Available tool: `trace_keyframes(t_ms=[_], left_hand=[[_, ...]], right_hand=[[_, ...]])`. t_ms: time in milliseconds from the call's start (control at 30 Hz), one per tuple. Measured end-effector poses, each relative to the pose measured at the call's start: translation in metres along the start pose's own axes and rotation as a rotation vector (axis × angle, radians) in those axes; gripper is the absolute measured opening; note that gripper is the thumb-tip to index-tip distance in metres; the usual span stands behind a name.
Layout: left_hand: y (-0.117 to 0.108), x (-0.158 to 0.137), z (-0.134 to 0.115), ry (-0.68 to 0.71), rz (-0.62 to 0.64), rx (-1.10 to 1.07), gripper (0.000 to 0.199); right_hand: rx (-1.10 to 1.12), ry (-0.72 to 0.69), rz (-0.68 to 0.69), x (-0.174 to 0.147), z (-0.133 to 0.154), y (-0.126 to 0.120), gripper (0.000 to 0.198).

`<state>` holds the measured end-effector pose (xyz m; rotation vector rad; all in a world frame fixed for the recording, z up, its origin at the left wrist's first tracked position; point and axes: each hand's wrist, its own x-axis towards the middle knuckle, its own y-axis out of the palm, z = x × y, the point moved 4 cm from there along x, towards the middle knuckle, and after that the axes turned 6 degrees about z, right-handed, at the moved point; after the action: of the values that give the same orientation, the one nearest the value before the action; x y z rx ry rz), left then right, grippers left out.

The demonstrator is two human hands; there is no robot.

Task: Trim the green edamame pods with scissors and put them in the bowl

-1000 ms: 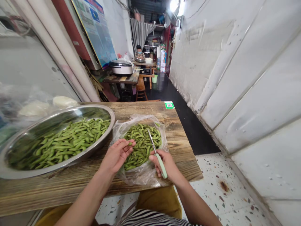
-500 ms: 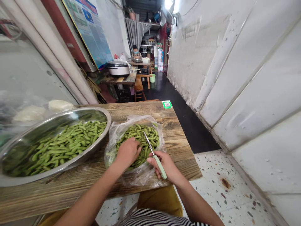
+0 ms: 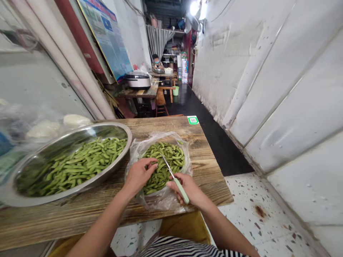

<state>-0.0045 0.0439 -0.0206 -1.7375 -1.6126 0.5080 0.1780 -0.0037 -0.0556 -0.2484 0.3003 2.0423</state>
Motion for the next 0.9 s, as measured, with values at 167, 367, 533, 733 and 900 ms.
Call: trace_keyframes(t_ms=[167, 367, 533, 733, 900], left_hand=[[0.016, 0.002, -0.016, 0.007, 0.097, 0.4, 0.014], [0.01, 0.003, -0.009, -0.118, 0.04, 0.088, 0.009], [0.003, -0.005, -0.006, -0.144, -0.041, -0.184, 0.014], [0.004, -0.011, -0.006, -0.15, 0.04, -0.344, 0.018], [0.002, -0.014, -0.003, -0.208, 0.048, -0.419, 0.019]], right_hand=[[0.005, 0.007, -0.008, -0.001, -0.005, 0.0, 0.048], [-0.012, -0.026, 0.011, -0.007, -0.012, -0.001, 0.049], [-0.145, -0.04, 0.062, -0.01, -0.013, 0.002, 0.047], [-0.207, -0.063, 0.085, -0.012, 0.002, 0.007, 0.05], [-0.211, -0.014, 0.053, -0.013, 0.008, 0.007, 0.046]])
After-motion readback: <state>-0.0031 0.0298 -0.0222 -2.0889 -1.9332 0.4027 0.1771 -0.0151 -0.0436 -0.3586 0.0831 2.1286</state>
